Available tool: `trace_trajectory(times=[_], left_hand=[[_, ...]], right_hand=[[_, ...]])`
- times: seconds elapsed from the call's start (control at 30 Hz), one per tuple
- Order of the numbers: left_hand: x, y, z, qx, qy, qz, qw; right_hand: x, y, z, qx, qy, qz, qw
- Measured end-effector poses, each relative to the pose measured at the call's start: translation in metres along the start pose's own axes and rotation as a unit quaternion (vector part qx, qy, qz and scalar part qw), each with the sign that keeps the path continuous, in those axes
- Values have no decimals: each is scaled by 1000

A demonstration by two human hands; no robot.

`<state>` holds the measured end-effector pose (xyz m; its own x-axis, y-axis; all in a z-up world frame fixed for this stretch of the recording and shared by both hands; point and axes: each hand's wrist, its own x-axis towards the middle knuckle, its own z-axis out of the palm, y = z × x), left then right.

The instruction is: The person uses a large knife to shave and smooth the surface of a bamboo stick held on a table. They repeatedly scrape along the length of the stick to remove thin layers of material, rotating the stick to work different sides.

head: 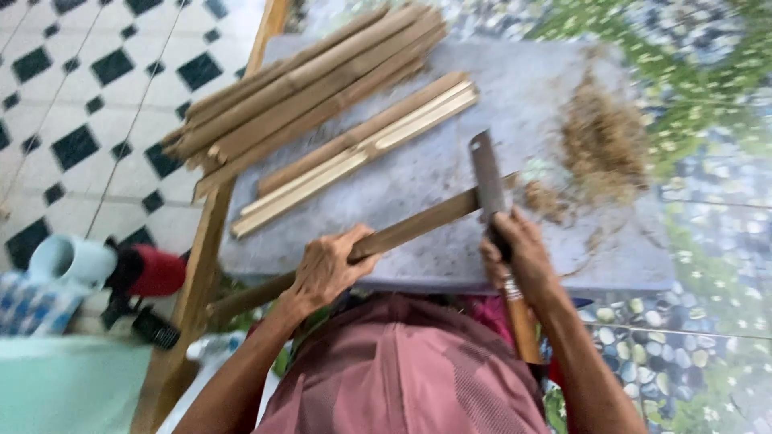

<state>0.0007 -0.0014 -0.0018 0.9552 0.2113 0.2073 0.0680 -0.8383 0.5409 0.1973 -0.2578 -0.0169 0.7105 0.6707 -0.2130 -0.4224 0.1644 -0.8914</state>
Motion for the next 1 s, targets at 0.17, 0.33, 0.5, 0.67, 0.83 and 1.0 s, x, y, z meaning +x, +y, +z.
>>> trace_trajectory(times=[0.17,0.33,0.5,0.67,0.83,1.0], left_hand=[[1,2,0,42,27,14,999],[2,-2,-1,13,24,-3,1000],[1,-6,6,16,24,-22,999],[1,-3,9,35,55,-16,998],[0,-12,20,43,62,-13,997],[-2,-22,26,78,43,-3,996]], right_hand=[[-2,-1,17,-5,19,-44,999],[0,7,15,-52,-8,-69,996],[-1,5,20,-69,-21,-90,993],[-3,-1,25,-79,-36,-113,990],[-7,-4,23,-87,-40,-126,987],[-17,-18,32,-70,-63,-55,994]])
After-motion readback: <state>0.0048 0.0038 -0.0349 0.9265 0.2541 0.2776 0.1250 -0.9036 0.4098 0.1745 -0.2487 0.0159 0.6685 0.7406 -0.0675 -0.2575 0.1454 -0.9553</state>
